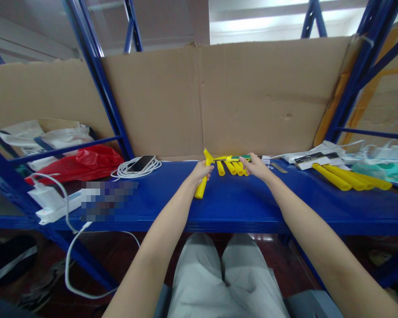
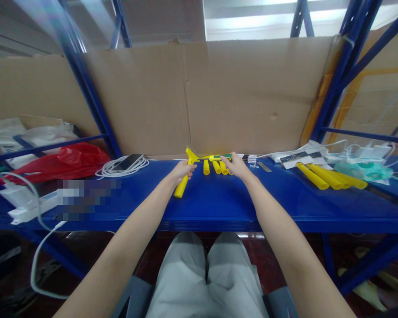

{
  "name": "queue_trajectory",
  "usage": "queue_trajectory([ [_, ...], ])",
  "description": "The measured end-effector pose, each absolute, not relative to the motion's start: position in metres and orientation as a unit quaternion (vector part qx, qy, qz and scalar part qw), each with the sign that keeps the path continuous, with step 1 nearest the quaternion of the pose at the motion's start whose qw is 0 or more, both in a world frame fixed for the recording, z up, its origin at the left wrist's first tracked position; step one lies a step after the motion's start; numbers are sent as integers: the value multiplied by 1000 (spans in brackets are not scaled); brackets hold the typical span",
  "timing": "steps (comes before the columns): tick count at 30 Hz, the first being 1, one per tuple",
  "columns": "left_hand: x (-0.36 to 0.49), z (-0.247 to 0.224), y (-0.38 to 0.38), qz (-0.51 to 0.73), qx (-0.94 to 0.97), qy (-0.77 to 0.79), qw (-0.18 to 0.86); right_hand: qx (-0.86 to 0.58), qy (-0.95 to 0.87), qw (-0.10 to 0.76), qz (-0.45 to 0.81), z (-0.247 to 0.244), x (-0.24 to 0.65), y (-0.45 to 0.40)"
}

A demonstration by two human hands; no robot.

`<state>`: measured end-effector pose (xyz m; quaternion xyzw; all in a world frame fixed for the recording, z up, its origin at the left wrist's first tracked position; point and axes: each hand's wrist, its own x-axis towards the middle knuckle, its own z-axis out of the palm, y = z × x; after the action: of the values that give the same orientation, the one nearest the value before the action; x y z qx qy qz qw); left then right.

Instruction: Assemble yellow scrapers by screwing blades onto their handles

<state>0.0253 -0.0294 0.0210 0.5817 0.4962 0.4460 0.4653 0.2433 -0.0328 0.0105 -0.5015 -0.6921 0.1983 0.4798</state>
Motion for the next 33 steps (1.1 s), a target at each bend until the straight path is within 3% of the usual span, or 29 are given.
queue_trajectory([
  [6, 26, 21, -30, 445, 580, 499, 465, -469, -692, 494, 237, 12, 241, -35],
  [13, 26, 22, -32, 442, 589, 490, 467, -507, -681, 494, 188, 13, 243, -35],
  [19, 25, 20, -31, 450, 584, 490, 464, -449, -698, 504, 240, 10, 240, -34],
  [33, 25, 20, -31, 448, 590, 495, 454, -469, -650, 517, 298, 17, 231, -42],
])
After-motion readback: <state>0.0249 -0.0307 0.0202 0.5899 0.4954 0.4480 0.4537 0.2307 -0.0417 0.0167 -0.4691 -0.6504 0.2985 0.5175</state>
